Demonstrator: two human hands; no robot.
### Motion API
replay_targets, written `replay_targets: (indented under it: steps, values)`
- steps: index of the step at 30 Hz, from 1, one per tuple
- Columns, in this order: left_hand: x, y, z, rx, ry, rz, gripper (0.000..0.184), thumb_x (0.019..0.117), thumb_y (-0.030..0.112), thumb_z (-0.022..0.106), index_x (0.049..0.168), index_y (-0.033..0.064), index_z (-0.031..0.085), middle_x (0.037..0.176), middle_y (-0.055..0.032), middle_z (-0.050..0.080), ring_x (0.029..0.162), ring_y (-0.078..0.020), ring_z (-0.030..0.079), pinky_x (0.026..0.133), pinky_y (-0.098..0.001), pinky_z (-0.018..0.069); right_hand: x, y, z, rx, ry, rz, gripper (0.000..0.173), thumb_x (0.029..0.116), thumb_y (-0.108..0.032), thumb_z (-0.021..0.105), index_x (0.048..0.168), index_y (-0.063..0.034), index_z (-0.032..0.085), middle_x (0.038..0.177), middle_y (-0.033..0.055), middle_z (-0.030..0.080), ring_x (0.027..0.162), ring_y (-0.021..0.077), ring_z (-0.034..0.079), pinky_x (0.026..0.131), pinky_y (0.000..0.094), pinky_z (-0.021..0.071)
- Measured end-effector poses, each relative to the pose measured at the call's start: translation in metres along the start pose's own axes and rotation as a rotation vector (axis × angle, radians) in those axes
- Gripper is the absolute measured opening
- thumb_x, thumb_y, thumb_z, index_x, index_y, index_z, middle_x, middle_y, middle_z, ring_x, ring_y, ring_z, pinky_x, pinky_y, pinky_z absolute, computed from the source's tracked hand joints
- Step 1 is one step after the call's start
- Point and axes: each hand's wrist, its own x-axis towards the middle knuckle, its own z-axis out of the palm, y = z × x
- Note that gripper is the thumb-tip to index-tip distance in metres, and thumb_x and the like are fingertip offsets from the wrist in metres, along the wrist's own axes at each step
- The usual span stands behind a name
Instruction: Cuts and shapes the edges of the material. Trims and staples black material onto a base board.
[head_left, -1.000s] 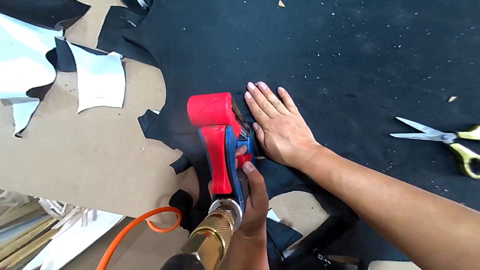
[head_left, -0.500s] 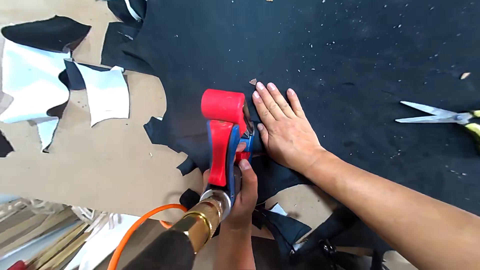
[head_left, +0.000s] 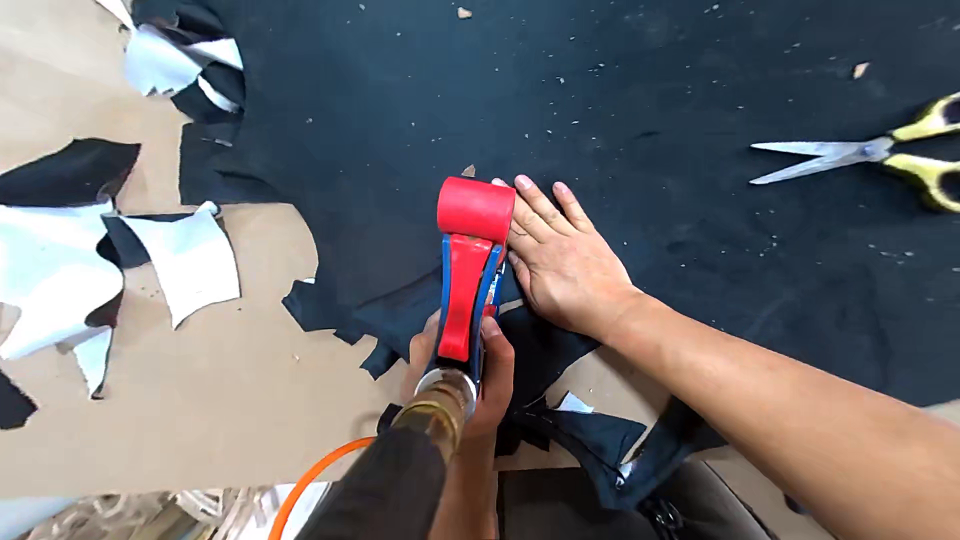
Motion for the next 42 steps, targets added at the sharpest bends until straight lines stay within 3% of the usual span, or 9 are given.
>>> replay_targets:
  steps: [4, 8, 11, 18, 27, 31, 35, 39, 42]
  values:
    - [0.006, -0.007, -0.010, -0.067, -0.070, 0.024, 0.016, 0.0969, 0.011, 0.067, 0.111, 0.0042, 0.063, 0.101, -0.0053, 0.075, 0.094, -0.0236, 0.075, 0.084, -0.0454, 0.0658, -0.005, -0.001, 0.000, 0.054, 0.022, -0.020, 0.057, 0.1066, -0.023, 0.029, 0.163, -0.0149, 0.031, 0.172, -0.0019, 0.022, 0.160, 0.0184, 0.012, 0.130, 0.0497, 0.0086]
    - [0.012, -0.011, -0.013, -0.086, -0.156, 0.043, 0.016, 0.0981, 0.013, 0.064, 0.111, 0.0032, 0.062, 0.103, -0.0076, 0.076, 0.098, -0.0261, 0.076, 0.088, -0.0475, 0.0653, -0.044, -0.007, 0.003, -0.047, 0.074, 0.220, 0.058, 0.1094, -0.035, 0.024, 0.165, -0.0178, 0.028, 0.173, -0.0045, 0.019, 0.160, 0.0184, 0.014, 0.128, 0.0568, 0.0099]
    - [0.014, -0.011, -0.019, -0.094, -0.237, 0.051, 0.019, 0.0992, 0.016, 0.065, 0.113, 0.0041, 0.061, 0.104, -0.0062, 0.075, 0.099, -0.0245, 0.075, 0.088, -0.0462, 0.0652, -0.047, -0.014, 0.006, -0.048, 0.041, 0.274, 0.059, 0.1096, -0.035, 0.021, 0.166, -0.0179, 0.024, 0.173, -0.0053, 0.016, 0.160, 0.0183, 0.011, 0.128, 0.0570, 0.0076]
    - [0.014, -0.012, -0.013, -0.203, -0.219, 0.033, 0.016, 0.0964, 0.013, 0.067, 0.111, 0.0062, 0.063, 0.099, -0.0045, 0.075, 0.093, -0.0243, 0.075, 0.084, -0.0454, 0.0653, -0.043, -0.018, 0.007, -0.006, 0.060, 0.277, 0.057, 0.1098, -0.032, 0.022, 0.165, -0.0179, 0.026, 0.173, -0.0047, 0.019, 0.160, 0.0190, 0.012, 0.129, 0.0555, 0.0082]
    - [0.013, -0.012, -0.014, -0.230, -0.282, 0.072, 0.021, 0.0953, 0.013, 0.067, 0.112, 0.0011, 0.062, 0.104, -0.0107, 0.076, 0.099, -0.0291, 0.075, 0.088, -0.0482, 0.0647, -0.043, -0.016, 0.006, 0.008, 0.088, 0.278, 0.056, 0.1104, -0.032, 0.022, 0.164, -0.0190, 0.029, 0.172, -0.0054, 0.021, 0.160, 0.0181, 0.013, 0.129, 0.0539, 0.0072]
    - [0.011, -0.010, -0.010, -0.261, -0.294, 0.080, 0.021, 0.0967, 0.016, 0.066, 0.115, 0.0053, 0.062, 0.106, -0.0072, 0.076, 0.101, -0.0266, 0.075, 0.089, -0.0467, 0.0645, -0.043, -0.015, 0.007, 0.007, 0.095, 0.279, 0.056, 0.1104, -0.032, 0.023, 0.164, -0.0193, 0.030, 0.172, -0.0062, 0.022, 0.160, 0.0175, 0.013, 0.130, 0.0535, 0.0073]
    - [0.014, -0.003, -0.007, -0.257, -0.262, 0.015, 0.023, 0.0933, 0.014, 0.070, 0.110, 0.0004, 0.062, 0.100, -0.0108, 0.076, 0.095, -0.0295, 0.076, 0.085, -0.0483, 0.0654, -0.043, -0.014, 0.007, 0.014, 0.091, 0.270, 0.056, 0.1102, -0.031, 0.023, 0.164, -0.0194, 0.029, 0.172, -0.0060, 0.021, 0.160, 0.0179, 0.012, 0.130, 0.0533, 0.0065]
    - [0.016, -0.007, -0.008, -0.315, -0.287, 0.012, 0.021, 0.0946, 0.016, 0.069, 0.111, 0.0044, 0.063, 0.100, -0.0095, 0.076, 0.095, -0.0292, 0.075, 0.086, -0.0486, 0.0648, -0.044, -0.015, 0.005, 0.017, 0.095, 0.265, 0.055, 0.1102, -0.030, 0.023, 0.164, -0.0186, 0.031, 0.172, -0.0055, 0.022, 0.160, 0.0188, 0.013, 0.129, 0.0538, 0.0067]
    - [0.018, -0.011, -0.005, -0.349, -0.280, 0.010, 0.017, 0.0932, 0.012, 0.067, 0.108, 0.0053, 0.062, 0.094, -0.0072, 0.074, 0.088, -0.0263, 0.075, 0.082, -0.0466, 0.0650, -0.042, -0.014, 0.004, 0.009, 0.068, 0.266, 0.056, 0.1096, -0.031, 0.024, 0.164, -0.0191, 0.029, 0.172, -0.0053, 0.021, 0.160, 0.0193, 0.012, 0.129, 0.0544, 0.0068]
